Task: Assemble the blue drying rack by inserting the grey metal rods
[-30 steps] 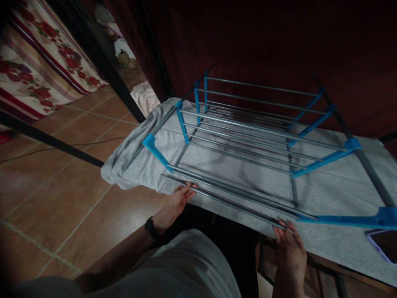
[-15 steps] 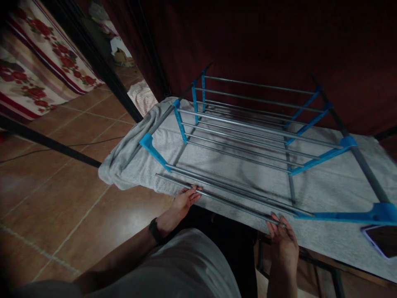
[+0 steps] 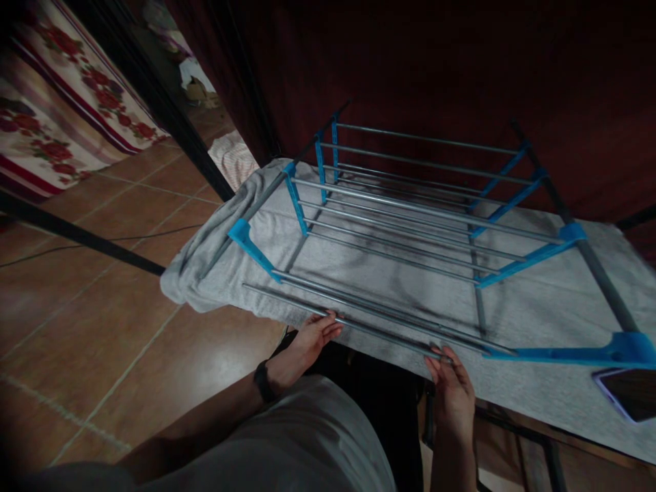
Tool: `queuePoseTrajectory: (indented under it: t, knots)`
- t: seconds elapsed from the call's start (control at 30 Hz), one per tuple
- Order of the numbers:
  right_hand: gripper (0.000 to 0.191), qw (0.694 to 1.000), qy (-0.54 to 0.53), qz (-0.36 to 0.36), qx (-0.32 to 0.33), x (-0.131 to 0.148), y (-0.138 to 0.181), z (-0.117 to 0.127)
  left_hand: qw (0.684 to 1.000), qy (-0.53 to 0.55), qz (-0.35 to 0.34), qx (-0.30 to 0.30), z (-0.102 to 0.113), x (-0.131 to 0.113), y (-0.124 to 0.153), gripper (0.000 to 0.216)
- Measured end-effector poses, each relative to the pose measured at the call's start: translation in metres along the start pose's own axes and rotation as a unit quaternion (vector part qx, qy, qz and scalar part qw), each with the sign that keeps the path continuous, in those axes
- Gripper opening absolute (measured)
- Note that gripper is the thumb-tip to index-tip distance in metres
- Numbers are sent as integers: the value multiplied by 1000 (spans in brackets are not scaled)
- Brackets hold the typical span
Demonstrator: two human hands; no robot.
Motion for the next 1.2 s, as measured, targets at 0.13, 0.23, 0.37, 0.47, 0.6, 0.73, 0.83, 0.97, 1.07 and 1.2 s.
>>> queuePoseTrajectory:
  t: [0.13, 0.23, 0.37, 0.47, 0.6, 0.73, 0.83, 0.97, 1.07, 1.2]
  knots:
    - [54, 999, 5, -33, -4, -11, -5, 1, 1000, -19, -4, 9, -2, 1, 2, 25]
    - [55, 999, 18, -34, -5, -13, -7, 0, 999, -25, -4, 19, -5, 2, 3, 27]
    - [52, 999, 19, -42, -18, -14, -7, 0, 999, -31, 0, 23, -8, 2, 5, 27]
    - [49, 998, 18, -54, -30, -17, -7, 0, 999, -38, 1, 30, -11, 3, 6, 27]
    - [50, 998, 23, -53, -17, -18, -4, -6, 998, -41, 2, 46, -17, 3, 10, 28]
    - [54, 998, 41, -50, 26, -19, 2, -20, 998, -42, 4, 51, -20, 3, 13, 31]
    - [52, 997, 43, -45, 51, -21, 4, -27, 998, -41, 2, 47, -20, 2, 13, 32]
    - [46, 995, 40, -38, 81, -24, 6, -35, 998, -41, 1, 47, -19, 2, 12, 33]
    - [40, 993, 42, -30, 108, -22, 10, -42, 998, -37, 1, 47, -18, 3, 12, 33]
    - [37, 989, 55, -35, 132, -19, 16, -51, 998, -33, 1, 49, -18, 4, 13, 30]
Point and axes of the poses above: each hand's wrist, its own y-axis away from the middle knuckle, its own z-axis out of the back of the hand, x = y × z, the point moved 9 cm from there along -y, towards the middle knuckle, and after that the axes turned 7 degrees about -z, right-handed, at the moved point
